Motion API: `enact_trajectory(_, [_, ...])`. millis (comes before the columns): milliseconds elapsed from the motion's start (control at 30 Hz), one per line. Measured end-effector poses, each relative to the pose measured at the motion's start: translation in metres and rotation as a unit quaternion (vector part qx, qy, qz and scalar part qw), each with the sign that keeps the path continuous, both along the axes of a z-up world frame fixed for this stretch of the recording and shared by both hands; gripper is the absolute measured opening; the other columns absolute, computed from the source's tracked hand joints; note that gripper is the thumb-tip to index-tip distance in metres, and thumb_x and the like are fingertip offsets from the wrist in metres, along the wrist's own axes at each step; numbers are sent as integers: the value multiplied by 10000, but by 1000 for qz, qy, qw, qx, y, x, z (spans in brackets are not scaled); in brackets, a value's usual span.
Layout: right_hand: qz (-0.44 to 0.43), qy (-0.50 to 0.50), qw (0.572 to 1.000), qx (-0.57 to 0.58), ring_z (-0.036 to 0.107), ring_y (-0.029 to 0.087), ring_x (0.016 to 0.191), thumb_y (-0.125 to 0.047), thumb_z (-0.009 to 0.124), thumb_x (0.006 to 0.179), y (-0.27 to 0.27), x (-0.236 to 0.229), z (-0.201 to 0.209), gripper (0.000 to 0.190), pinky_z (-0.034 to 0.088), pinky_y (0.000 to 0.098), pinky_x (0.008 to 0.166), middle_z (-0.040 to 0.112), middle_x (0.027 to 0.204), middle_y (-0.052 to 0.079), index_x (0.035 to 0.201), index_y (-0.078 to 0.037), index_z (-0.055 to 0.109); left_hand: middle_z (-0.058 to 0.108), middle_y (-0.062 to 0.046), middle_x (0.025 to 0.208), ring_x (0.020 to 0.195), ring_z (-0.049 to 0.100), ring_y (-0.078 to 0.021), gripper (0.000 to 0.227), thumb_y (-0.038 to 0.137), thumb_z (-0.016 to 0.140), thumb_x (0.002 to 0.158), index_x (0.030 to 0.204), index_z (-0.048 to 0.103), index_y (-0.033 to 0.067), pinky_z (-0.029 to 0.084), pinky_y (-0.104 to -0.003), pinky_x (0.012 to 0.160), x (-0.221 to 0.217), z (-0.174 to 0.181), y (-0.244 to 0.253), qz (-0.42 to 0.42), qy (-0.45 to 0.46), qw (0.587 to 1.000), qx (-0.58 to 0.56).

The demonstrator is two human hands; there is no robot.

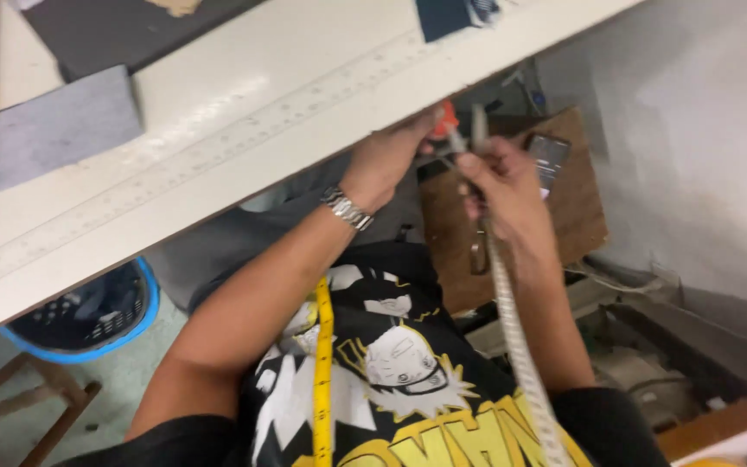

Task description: The person cuts a piece of dark blue fabric using scissors, following a white paper pattern. They then use a yellow ruler and an orange marker to measure and mark lines on the fabric.

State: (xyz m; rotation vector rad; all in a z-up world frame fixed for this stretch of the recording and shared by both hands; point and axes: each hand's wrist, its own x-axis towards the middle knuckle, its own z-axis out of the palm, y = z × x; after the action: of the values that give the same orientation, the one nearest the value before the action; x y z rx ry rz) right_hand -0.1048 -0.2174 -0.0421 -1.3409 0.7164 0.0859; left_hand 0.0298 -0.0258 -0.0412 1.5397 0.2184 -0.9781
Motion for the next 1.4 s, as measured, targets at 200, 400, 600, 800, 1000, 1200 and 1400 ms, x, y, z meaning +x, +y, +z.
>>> enact_trajectory(200, [-104, -6, 994, -35, 525, 159, 456, -289, 730, 1305, -32, -4, 8, 290, 424, 350, 384, 571, 778, 107, 1209, -16, 706, 970, -136, 1258, 1015, 949, -222, 580, 491, 841, 1126, 1477, 897, 33, 661, -432, 1125, -1, 45, 16, 50, -54, 997, -24])
enact_trajectory(400, [-147, -66, 972, -170, 575, 169, 468, -279, 654, 1358, -49, -16, 76, 218, 425, 313, 433, 602, 770, 90, 1254, -96, 712, 840, -152, 1135, 1026, 882, -349, 373, 113, 931, 1050, 1422, 932, 134, 739, -423, 873, -56, 49, 23, -75, -293, 945, -122])
enact_trajectory(600, [3, -258, 873, -413, 591, 113, 762, -230, 877, 1407, -69, 68, 205, 252, 514, 299, 650, 689, 991, 25, 1447, -46, 709, 855, -118, 1261, 1090, 854, -208, 137, 172, 763, 1241, 1343, 816, 96, 772, -312, 988, -44, 202, 120, -105, -433, 867, -222])
enact_trajectory(800, [226, -240, 845, -421, 638, 121, 711, -183, 702, 1394, 38, 108, 256, 238, 534, 279, 723, 715, 909, 52, 1530, 2, 766, 802, -157, 1302, 1035, 921, -195, 262, 38, 752, 1249, 1509, 783, 28, 837, -229, 965, -47, 232, 249, 97, -506, 848, -122])
enact_trajectory(1000, [397, -254, 605, -642, 738, 688, 874, -312, 727, 1532, 87, 254, 202, 431, 521, 727, 730, 764, 969, 340, 1446, 110, 729, 862, -141, 1264, 1181, 907, -263, 153, 96, 805, 1242, 1358, 810, -4, 764, -335, 1067, -60, 238, 301, 191, -479, 856, -48])
enact_trajectory(1200, [287, -208, 632, -689, 781, 665, 1176, -246, 839, 1347, 116, 350, 175, 354, 643, 749, 817, 853, 1447, 300, 1648, -63, 797, 850, -82, 1299, 1255, 904, -250, 92, 139, 793, 1258, 1323, 805, 74, 755, -337, 1083, -69, 220, 338, 205, -461, 863, -29])
enact_trajectory(1400, [313, -166, 629, -692, 795, 598, 1115, -393, 838, 1351, 113, 318, 187, 470, 628, 725, 815, 848, 1334, 242, 1661, -44, 784, 797, -119, 1303, 1262, 834, -231, 60, 68, 808, 1242, 1272, 759, 86, 736, -349, 1181, -54, 206, 346, 222, -449, 858, -114])
